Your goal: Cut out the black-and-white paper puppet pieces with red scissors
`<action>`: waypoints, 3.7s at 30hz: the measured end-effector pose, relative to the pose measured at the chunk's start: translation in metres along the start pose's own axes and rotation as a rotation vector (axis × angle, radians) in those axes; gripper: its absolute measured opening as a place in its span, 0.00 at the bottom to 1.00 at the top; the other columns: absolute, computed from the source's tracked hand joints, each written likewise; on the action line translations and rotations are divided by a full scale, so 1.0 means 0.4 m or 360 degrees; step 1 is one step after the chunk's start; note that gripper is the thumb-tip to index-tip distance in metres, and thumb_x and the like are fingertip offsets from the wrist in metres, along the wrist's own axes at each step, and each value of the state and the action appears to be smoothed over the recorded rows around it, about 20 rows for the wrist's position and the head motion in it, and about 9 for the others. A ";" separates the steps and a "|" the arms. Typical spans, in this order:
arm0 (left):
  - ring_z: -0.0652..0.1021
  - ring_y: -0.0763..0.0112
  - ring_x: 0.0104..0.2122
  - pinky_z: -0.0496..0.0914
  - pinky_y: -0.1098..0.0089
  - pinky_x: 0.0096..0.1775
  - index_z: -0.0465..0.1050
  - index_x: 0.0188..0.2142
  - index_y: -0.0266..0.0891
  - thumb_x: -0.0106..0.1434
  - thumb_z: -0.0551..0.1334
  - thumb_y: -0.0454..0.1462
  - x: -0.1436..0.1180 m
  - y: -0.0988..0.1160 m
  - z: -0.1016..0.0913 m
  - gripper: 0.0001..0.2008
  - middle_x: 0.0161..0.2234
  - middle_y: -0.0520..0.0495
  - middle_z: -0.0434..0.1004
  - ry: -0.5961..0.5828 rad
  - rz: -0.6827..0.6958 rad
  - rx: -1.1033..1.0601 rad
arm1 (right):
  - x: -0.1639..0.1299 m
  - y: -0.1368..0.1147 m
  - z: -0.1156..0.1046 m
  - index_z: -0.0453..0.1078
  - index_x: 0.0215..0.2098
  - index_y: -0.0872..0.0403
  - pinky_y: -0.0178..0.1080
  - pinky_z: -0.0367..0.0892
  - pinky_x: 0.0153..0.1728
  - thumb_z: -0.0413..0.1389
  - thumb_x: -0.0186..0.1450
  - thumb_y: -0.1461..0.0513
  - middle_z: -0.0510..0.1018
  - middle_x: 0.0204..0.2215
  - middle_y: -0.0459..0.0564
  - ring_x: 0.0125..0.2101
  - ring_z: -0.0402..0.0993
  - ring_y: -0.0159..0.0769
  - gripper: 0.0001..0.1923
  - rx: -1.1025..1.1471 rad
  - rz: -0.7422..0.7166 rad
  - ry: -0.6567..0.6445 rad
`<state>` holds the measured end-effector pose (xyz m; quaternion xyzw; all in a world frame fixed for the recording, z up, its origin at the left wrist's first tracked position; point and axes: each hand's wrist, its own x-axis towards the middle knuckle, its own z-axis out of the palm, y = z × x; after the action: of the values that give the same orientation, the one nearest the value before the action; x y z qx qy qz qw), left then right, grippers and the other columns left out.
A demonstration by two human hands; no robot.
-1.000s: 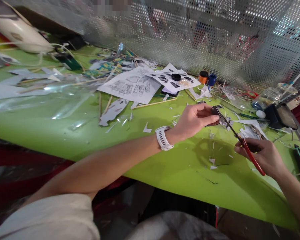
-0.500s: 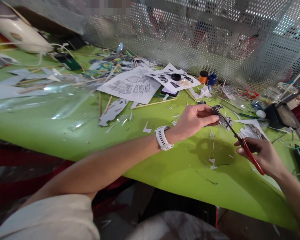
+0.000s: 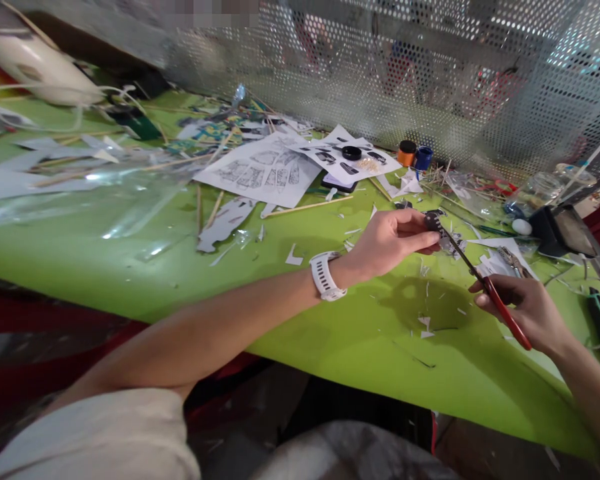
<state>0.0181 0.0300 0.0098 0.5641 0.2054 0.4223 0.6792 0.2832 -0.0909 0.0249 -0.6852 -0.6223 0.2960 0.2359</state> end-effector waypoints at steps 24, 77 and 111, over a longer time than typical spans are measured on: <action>0.90 0.60 0.41 0.86 0.61 0.49 0.67 0.39 0.43 0.59 0.77 0.38 0.000 -0.005 0.003 0.19 0.38 0.48 0.88 0.0109 0.0016 0.0062 | -0.008 -0.002 0.017 0.82 0.28 0.52 0.37 0.49 0.21 0.69 0.56 0.30 0.66 0.17 0.42 0.20 0.55 0.31 0.34 -0.0068 0.0074 0.0114; 0.90 0.63 0.42 0.86 0.63 0.48 0.62 0.52 0.44 0.75 0.66 0.35 -0.018 -0.025 0.005 0.13 0.36 0.50 0.86 -0.0137 0.0322 0.0309 | -0.001 -0.039 0.019 0.82 0.27 0.53 0.36 0.48 0.23 0.70 0.52 0.31 0.65 0.18 0.43 0.22 0.53 0.31 0.34 0.0048 0.0097 0.0014; 0.90 0.62 0.42 0.87 0.64 0.48 0.68 0.56 0.42 0.75 0.67 0.38 -0.020 -0.020 0.006 0.14 0.38 0.47 0.87 -0.0173 0.0274 0.0355 | -0.007 -0.030 0.018 0.71 0.26 0.49 0.37 0.52 0.17 0.69 0.59 0.33 0.66 0.16 0.40 0.17 0.57 0.30 0.31 0.0242 0.0175 0.0309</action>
<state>0.0181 0.0220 0.0013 0.6736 0.1647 0.4224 0.5837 0.2697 -0.0925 0.0284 -0.7238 -0.5338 0.2872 0.3297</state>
